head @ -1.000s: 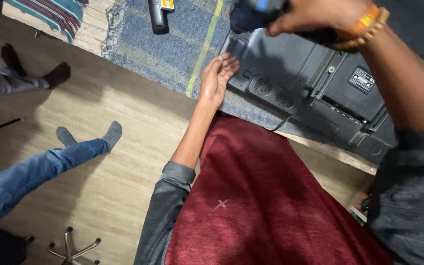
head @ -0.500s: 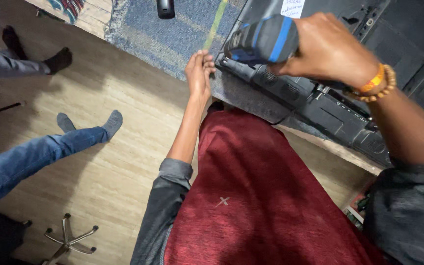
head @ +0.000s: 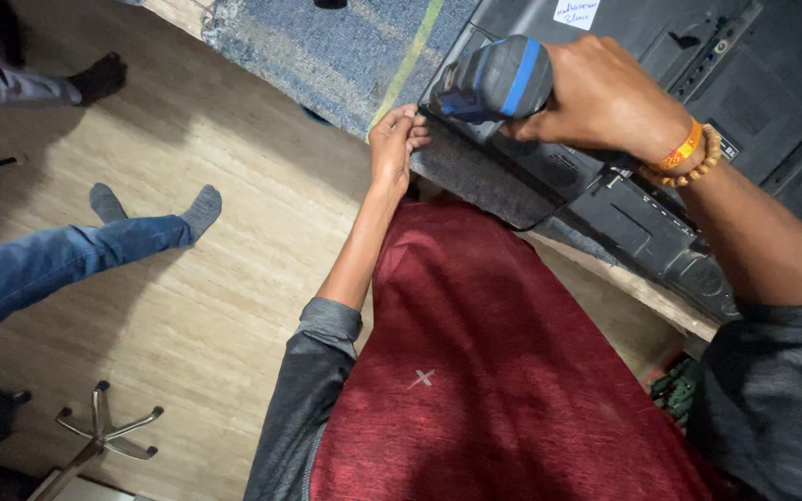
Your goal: The person uses a cordless drill to attach a metal wall-mount bracket to the back of a television. They align the bracket, insert screws, and tighten them at multiple points on the TV's rear panel.
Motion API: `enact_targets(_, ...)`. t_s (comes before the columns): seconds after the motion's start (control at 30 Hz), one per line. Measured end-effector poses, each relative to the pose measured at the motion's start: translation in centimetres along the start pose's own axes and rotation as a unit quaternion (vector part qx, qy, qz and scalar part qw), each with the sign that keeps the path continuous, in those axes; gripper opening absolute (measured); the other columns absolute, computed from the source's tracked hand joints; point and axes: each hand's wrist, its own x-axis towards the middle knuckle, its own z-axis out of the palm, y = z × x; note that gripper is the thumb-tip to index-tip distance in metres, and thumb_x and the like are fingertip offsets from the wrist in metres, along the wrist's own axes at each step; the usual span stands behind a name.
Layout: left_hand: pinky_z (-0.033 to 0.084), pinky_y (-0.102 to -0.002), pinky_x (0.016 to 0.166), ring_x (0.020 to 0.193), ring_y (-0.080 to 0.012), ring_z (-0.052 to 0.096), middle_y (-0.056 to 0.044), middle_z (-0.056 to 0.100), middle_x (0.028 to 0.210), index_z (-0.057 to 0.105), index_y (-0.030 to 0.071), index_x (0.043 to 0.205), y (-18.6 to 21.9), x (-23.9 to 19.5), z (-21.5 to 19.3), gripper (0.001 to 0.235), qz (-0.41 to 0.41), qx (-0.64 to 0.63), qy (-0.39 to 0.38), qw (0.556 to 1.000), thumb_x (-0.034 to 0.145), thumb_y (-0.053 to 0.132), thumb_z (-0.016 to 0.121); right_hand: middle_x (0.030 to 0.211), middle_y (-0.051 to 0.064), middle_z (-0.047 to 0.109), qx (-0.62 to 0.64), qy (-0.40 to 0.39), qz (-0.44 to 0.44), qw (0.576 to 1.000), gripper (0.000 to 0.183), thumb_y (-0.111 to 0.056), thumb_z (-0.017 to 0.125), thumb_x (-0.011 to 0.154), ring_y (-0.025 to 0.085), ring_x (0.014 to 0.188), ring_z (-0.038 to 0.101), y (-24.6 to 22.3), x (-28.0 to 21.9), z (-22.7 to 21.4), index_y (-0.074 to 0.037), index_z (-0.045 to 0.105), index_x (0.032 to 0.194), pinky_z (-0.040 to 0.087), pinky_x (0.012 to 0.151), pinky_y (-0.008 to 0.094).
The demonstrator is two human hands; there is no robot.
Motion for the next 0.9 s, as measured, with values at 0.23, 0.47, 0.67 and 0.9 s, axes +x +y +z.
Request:
enact_targets(0.23,0.058,-0.032,0.065,0.071,-0.0168,0.063,-0.015,0.069,0.091,0.063,-0.010,0.117,0.2,0.3,-0.2,0.021,-0.006,-0.042,-0.023,0.999,0.103,0.003,0.054,0.081,0.018,0.074,-0.023,-0.039,0.022,0.999,0.065,-0.034,0.089,0.073,0.034,0.075,0.073,-0.6,1.1,-0.2,-0.009,0.066,0.128,0.057,0.075,0.046)
enact_targets(0.47,0.061,-0.035,0.070,0.074,-0.0195,0.066,-0.016,0.071,0.092,0.064,-0.011,0.115,0.4,0.5,-0.3,0.023,0.000,-0.012,-0.029,0.999,0.102,0.003,0.050,0.089,0.016,0.075,-0.022,-0.052,0.027,0.998,0.063,-0.031,0.086,0.070,0.037,0.082,0.072,-2.5,2.7,-1.4,-0.017,0.064,0.128,0.056,0.077,0.050)
enact_targets(0.67,0.060,-0.035,0.070,0.077,-0.0203,0.068,-0.016,0.071,0.093,0.064,-0.008,0.116,0.6,-0.3,-0.3,0.023,-0.010,-0.001,-0.016,1.000,0.102,0.006,0.051,0.083,0.016,0.075,-0.058,-0.067,0.032,0.996,0.065,-0.029,0.088,0.073,0.032,0.075,0.072,-3.0,2.3,-1.2,-0.012,0.064,0.131,0.058,0.076,0.045)
enact_targets(0.9,0.058,-0.037,0.066,0.072,-0.0227,0.068,-0.016,0.071,0.086,0.066,-0.006,0.105,1.9,-0.5,1.4,0.038,-0.073,-0.106,-0.018,0.992,0.105,0.031,0.056,0.079,0.015,0.074,-0.044,-0.080,0.079,0.993,0.063,-0.026,0.087,0.077,0.024,0.063,0.072,-2.0,-1.6,-2.8,-0.005,0.064,0.132,0.062,0.066,0.036)
